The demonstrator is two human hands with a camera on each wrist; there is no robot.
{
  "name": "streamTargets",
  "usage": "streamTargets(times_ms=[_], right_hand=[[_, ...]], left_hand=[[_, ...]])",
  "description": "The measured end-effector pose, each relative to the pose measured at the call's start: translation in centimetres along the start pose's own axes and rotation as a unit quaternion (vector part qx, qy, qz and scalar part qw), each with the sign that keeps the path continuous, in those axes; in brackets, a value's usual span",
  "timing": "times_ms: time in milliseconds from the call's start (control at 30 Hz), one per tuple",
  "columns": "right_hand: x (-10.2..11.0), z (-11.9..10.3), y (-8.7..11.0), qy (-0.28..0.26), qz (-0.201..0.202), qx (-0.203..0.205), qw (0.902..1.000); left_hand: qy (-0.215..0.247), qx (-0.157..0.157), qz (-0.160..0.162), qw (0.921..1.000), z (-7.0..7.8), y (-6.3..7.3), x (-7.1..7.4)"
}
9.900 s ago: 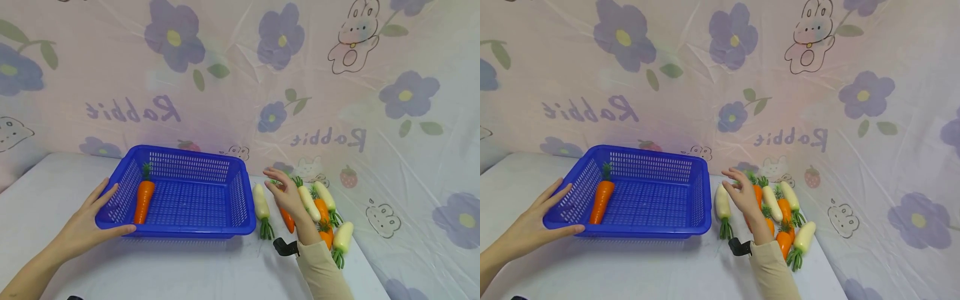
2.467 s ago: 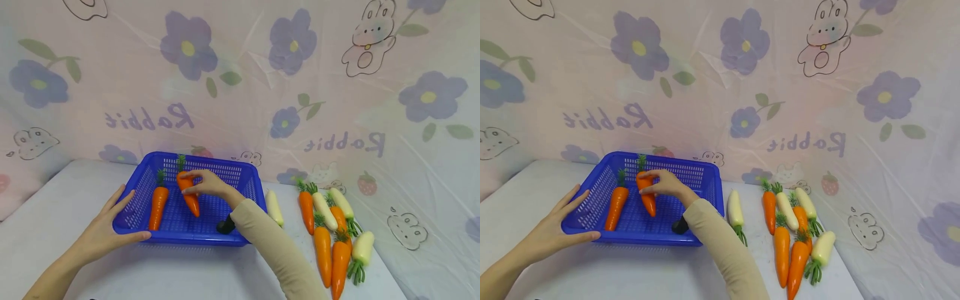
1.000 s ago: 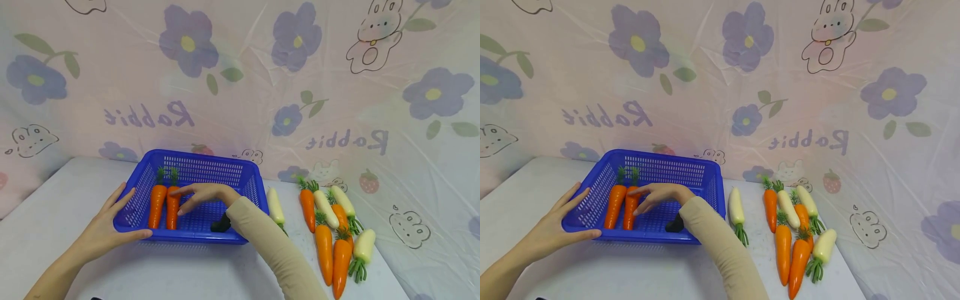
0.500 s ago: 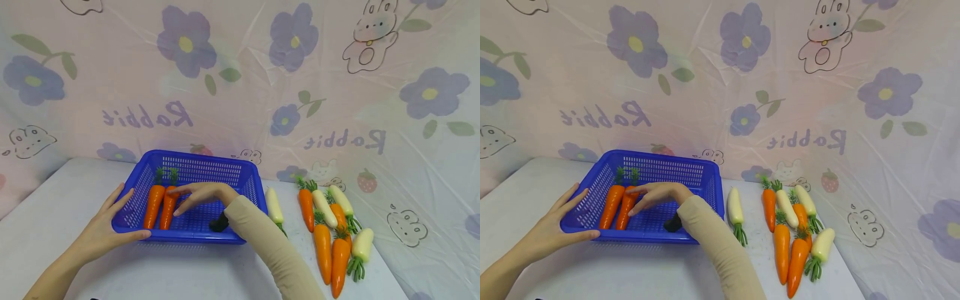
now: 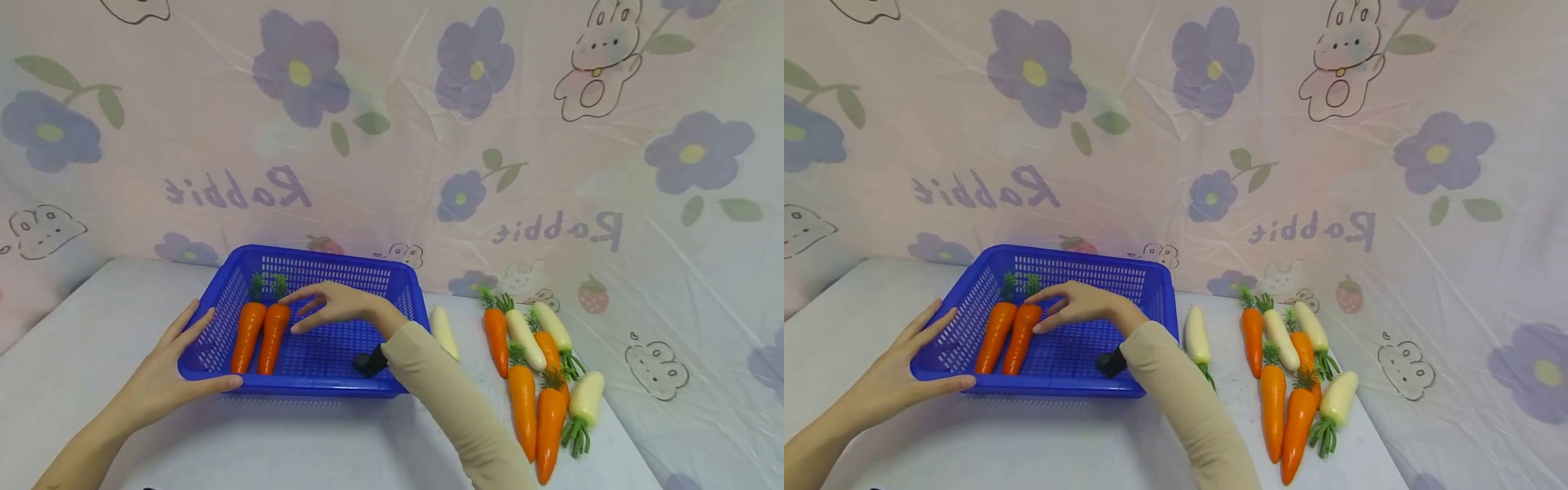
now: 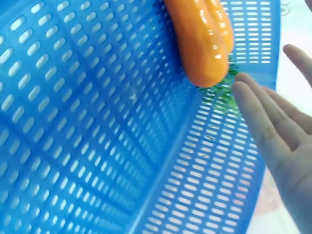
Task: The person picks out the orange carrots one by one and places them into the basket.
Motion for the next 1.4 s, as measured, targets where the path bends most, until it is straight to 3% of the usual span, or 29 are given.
streamTargets(times_ms=[267, 567, 1400], right_hand=[[2.0, -1.4, 1.9, 0.002, 0.084, 0.065, 0.9943], [3.8, -1.5, 4.2, 0.019, 0.144, 0.074, 0.9867], [5.3, -1.3, 10.0, 0.092, 0.198, 0.040, 0.9751]], left_hand=[[0.000, 0.000, 0.001, 1.0000, 0.0, 0.0, 0.0], [0.003, 0.001, -0.002, 1.0000, -0.2, 0.1, -0.2], [-0.009, -0.003, -0.007, 0.9999, -0.6, -0.1, -0.2]])
Point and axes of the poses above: each hand's wrist, its own y-axis away from the middle knuckle, its own x-axis out of the back of the hand, z = x × y, the point moved 8 cm from there along -y, towards the middle knuckle, and after that the axes turned 9 degrees about y, right-handed, at the moved point
